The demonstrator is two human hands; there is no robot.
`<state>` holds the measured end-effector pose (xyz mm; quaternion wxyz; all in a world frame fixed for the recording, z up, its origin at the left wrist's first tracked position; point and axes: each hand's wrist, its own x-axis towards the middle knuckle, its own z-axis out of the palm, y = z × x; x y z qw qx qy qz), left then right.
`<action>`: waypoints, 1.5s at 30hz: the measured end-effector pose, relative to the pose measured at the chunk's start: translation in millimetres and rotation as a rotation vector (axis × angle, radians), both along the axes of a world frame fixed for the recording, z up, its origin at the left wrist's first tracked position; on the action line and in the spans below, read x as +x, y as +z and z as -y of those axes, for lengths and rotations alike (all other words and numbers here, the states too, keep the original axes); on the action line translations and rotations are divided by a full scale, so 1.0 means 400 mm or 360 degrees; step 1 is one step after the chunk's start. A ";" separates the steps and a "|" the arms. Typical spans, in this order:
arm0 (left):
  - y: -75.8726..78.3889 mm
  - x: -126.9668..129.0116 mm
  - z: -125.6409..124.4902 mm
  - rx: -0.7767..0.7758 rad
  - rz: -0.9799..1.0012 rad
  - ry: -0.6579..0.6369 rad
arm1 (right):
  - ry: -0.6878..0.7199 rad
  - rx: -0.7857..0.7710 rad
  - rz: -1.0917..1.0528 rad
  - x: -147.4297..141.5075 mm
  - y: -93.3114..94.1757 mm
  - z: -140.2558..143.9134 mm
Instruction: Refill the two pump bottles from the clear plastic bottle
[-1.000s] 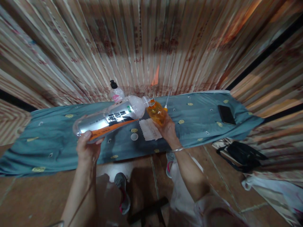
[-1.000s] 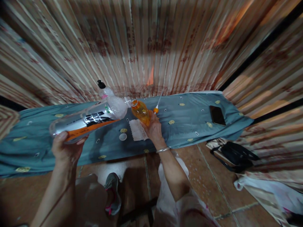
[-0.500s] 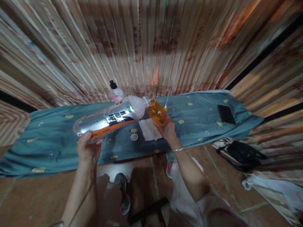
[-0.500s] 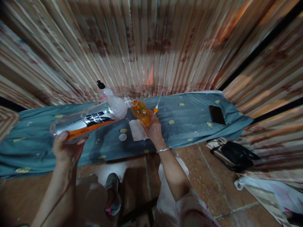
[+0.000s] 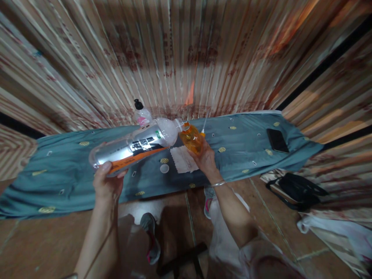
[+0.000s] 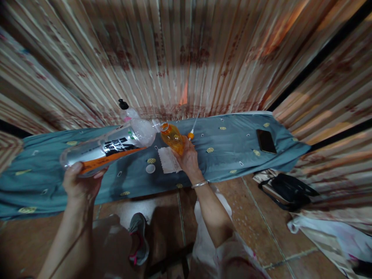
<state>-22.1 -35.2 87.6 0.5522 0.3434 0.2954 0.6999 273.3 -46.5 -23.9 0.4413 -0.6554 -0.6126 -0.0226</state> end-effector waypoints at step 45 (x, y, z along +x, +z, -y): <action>-0.009 0.007 -0.009 -0.0022 -0.0039 -0.0033 | 0.0076 -0.0026 -0.0055 0.018 0.011 -0.069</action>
